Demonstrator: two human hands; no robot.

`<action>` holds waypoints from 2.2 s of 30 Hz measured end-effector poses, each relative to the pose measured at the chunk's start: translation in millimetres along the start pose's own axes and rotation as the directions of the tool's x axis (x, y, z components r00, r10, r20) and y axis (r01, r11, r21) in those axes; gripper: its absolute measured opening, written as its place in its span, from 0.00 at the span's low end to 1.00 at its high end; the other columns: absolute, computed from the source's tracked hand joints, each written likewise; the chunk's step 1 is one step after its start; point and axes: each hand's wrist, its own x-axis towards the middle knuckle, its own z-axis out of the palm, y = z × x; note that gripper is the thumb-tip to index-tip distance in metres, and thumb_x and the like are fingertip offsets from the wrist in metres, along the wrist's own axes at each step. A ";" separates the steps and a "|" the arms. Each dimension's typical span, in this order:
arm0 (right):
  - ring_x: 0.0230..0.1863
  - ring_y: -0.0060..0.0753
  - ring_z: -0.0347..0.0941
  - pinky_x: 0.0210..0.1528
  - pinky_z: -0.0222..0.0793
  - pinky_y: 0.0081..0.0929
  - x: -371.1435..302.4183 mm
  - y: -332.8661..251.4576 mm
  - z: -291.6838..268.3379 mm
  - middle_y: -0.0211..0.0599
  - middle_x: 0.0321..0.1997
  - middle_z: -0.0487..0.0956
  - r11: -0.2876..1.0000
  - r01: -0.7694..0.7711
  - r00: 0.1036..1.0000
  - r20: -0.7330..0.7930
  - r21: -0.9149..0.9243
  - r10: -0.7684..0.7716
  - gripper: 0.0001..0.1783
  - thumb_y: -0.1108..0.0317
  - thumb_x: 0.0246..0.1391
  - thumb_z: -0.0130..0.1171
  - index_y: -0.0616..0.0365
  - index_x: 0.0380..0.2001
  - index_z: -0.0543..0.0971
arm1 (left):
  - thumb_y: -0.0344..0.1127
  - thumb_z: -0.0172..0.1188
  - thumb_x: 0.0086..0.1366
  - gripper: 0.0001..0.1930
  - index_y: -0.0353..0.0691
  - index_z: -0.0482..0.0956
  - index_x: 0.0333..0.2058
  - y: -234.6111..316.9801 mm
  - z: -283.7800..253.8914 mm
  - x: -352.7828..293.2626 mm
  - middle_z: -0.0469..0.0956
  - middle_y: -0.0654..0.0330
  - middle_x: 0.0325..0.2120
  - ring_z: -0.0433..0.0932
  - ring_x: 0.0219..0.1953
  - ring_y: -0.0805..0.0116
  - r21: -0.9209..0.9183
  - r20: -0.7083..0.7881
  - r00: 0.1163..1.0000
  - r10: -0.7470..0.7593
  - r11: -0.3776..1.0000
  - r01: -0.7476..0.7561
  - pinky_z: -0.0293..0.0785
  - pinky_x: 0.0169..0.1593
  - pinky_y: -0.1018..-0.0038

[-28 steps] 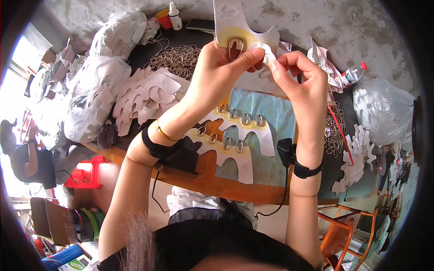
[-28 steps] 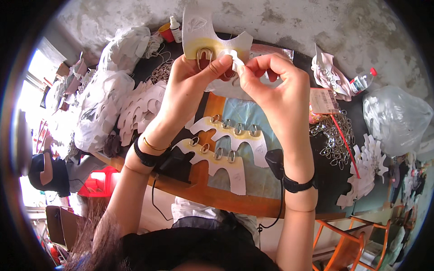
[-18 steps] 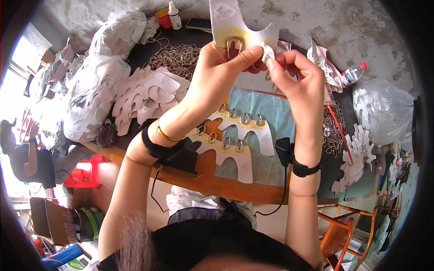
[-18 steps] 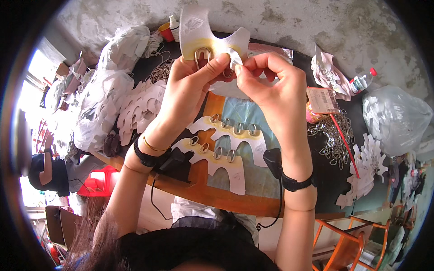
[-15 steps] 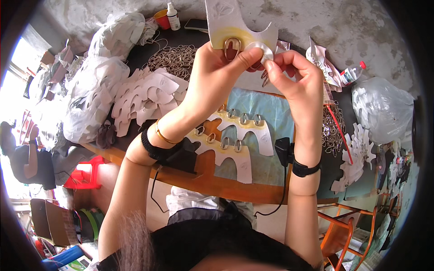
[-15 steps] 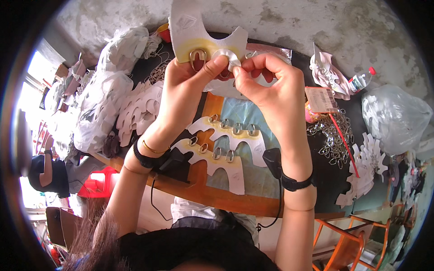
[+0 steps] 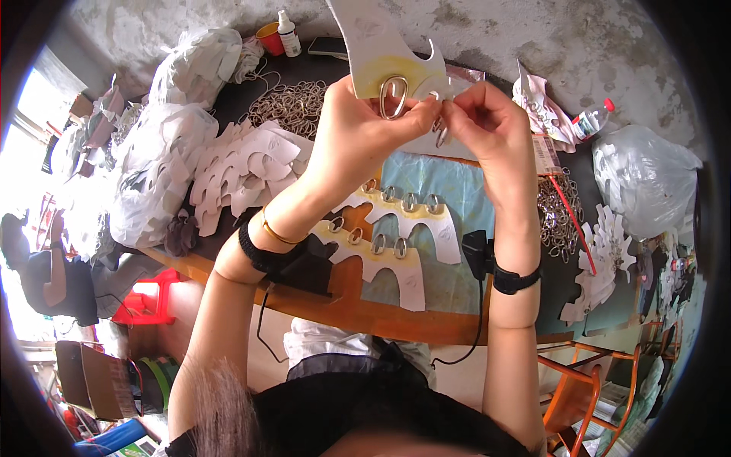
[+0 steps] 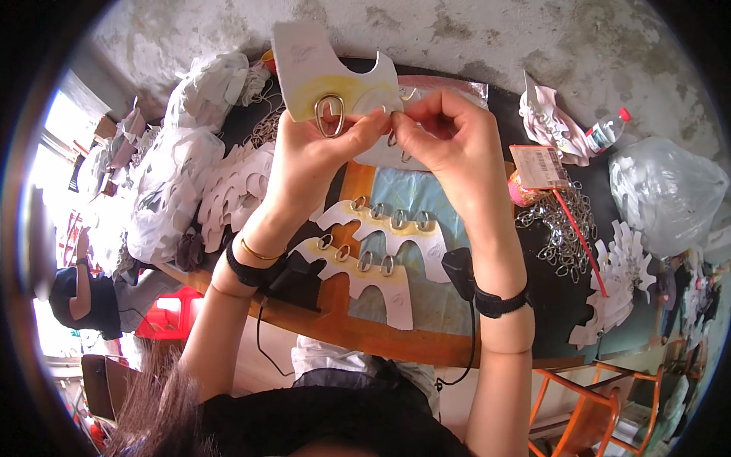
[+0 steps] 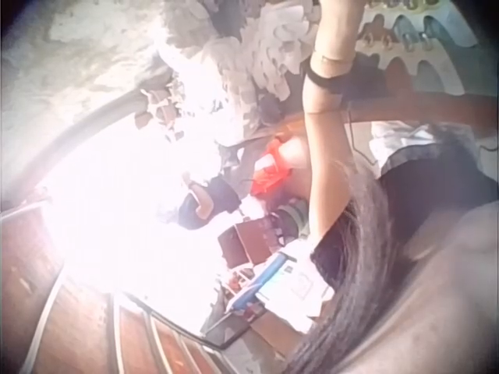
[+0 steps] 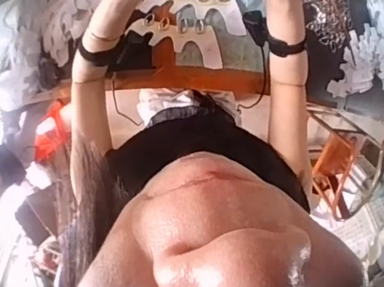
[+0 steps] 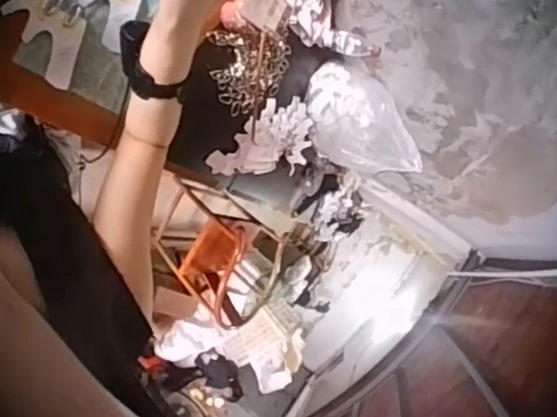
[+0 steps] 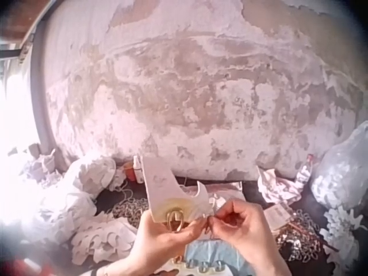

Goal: Insert metal rings into pre-cut holes of a shoe upper component.

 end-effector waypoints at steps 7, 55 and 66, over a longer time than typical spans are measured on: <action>0.30 0.11 0.66 0.27 0.62 0.12 -3.0 -15.1 5.4 0.27 0.23 0.74 0.991 0.112 0.989 -0.109 0.069 -0.104 0.09 0.71 0.43 0.62 0.64 0.28 0.76 | 0.27 0.62 0.54 0.12 0.30 0.74 0.37 12.1 -10.0 -1.2 0.78 0.59 0.31 0.78 0.31 0.74 -0.090 0.156 0.988 0.000 0.996 0.014 0.74 0.38 0.79; 0.26 0.30 0.69 0.31 0.65 0.25 -4.4 -22.4 6.1 0.33 0.23 0.74 0.709 0.415 0.863 -0.001 -0.570 -0.505 0.07 0.77 0.36 0.62 0.60 0.22 0.73 | 0.32 0.62 0.57 0.12 0.32 0.78 0.37 10.6 -4.8 0.7 0.78 0.65 0.29 0.72 0.32 0.84 -0.088 0.187 0.980 -0.063 0.993 0.081 0.69 0.37 0.84; 0.32 0.16 0.67 0.35 0.62 0.18 -2.3 -17.6 6.9 0.26 0.29 0.74 0.919 0.348 0.906 -0.185 -0.185 -0.380 0.15 0.71 0.47 0.60 0.61 0.39 0.71 | 0.34 0.60 0.58 0.10 0.32 0.77 0.33 -6.9 -0.9 -1.8 0.77 0.64 0.26 0.72 0.29 0.80 -0.395 0.129 0.987 -0.097 0.908 0.141 0.69 0.35 0.81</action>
